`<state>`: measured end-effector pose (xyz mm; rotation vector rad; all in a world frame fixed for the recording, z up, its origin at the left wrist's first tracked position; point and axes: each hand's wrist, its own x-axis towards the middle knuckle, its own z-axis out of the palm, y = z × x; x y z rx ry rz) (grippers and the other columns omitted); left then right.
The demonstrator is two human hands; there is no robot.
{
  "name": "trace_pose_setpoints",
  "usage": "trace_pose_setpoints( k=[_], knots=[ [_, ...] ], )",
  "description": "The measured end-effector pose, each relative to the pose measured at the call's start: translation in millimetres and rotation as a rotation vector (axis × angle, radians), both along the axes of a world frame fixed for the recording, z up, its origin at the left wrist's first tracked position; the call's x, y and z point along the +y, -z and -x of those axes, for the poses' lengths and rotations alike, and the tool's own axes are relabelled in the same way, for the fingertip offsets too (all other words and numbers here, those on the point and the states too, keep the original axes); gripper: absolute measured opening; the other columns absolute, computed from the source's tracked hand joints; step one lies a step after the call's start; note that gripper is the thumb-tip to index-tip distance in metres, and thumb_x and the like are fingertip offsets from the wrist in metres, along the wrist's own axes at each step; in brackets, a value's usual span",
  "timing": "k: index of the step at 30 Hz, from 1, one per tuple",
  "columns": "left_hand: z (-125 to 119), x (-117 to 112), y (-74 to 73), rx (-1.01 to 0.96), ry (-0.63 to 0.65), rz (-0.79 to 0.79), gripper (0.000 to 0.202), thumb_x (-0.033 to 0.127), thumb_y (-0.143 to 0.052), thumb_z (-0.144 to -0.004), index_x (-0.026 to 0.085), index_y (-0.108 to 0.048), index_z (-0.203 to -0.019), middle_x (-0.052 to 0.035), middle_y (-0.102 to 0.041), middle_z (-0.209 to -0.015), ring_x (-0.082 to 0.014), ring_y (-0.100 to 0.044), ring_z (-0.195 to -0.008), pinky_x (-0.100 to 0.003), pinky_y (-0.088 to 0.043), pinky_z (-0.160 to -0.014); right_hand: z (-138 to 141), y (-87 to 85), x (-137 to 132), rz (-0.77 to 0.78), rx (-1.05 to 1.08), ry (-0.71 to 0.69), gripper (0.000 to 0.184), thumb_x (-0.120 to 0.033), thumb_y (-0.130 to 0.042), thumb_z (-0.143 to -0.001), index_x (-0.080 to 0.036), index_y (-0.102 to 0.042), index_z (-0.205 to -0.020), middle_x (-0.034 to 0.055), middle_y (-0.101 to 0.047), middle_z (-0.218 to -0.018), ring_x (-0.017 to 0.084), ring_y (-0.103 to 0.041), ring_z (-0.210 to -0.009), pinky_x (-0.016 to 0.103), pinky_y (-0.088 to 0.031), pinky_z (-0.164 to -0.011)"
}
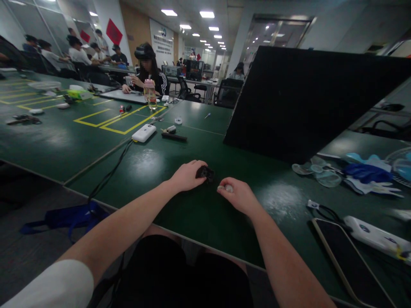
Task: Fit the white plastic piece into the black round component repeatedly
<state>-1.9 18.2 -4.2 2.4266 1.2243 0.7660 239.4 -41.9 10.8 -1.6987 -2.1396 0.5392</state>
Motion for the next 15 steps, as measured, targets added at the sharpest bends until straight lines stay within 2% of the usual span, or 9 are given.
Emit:
trace_pose_setpoints(
  k=[5,10,15],
  knots=[
    [-5.4,-3.6,-0.7,0.008,0.063,0.015,0.042,0.036,-0.067,-0.083,0.025,-0.059,-0.123,-0.0071,-0.068,-0.119,-0.0265,-0.066,-0.109,-0.043,-0.053,-0.097,6.9,-7.4,-5.5,-0.129,0.096,0.065,0.023,-0.045,-0.061,-0.09,-0.024,-0.071,-0.091,0.0034,-0.071,-0.09,0.02,-0.064,-0.078,0.033,-0.048,-0.068],
    [-11.6,-11.7,-5.3,0.023,0.163,0.028,0.043,0.039,-0.068,-0.083,0.025,-0.06,-0.123,-0.0069,-0.069,-0.121,-0.0263,-0.066,-0.109,-0.043,-0.053,-0.097,18.1,-5.8,-5.8,-0.323,0.077,-0.077,0.014,-0.031,-0.06,-0.093,-0.025,-0.072,-0.095,0.0051,-0.072,-0.098,0.021,-0.065,-0.087,0.035,-0.051,-0.08],
    [-12.1,-13.9,-8.0,0.02,0.213,0.042,0.044,0.039,-0.069,-0.082,0.025,-0.061,-0.123,-0.0065,-0.069,-0.122,-0.0262,-0.066,-0.108,-0.043,-0.054,-0.094,20.1,-4.6,-3.9,-0.373,-0.072,-0.165,0.023,-0.023,-0.053,-0.096,-0.027,-0.076,-0.099,0.0057,-0.071,-0.1,0.021,-0.064,-0.091,0.036,-0.051,-0.08]
  ],
)
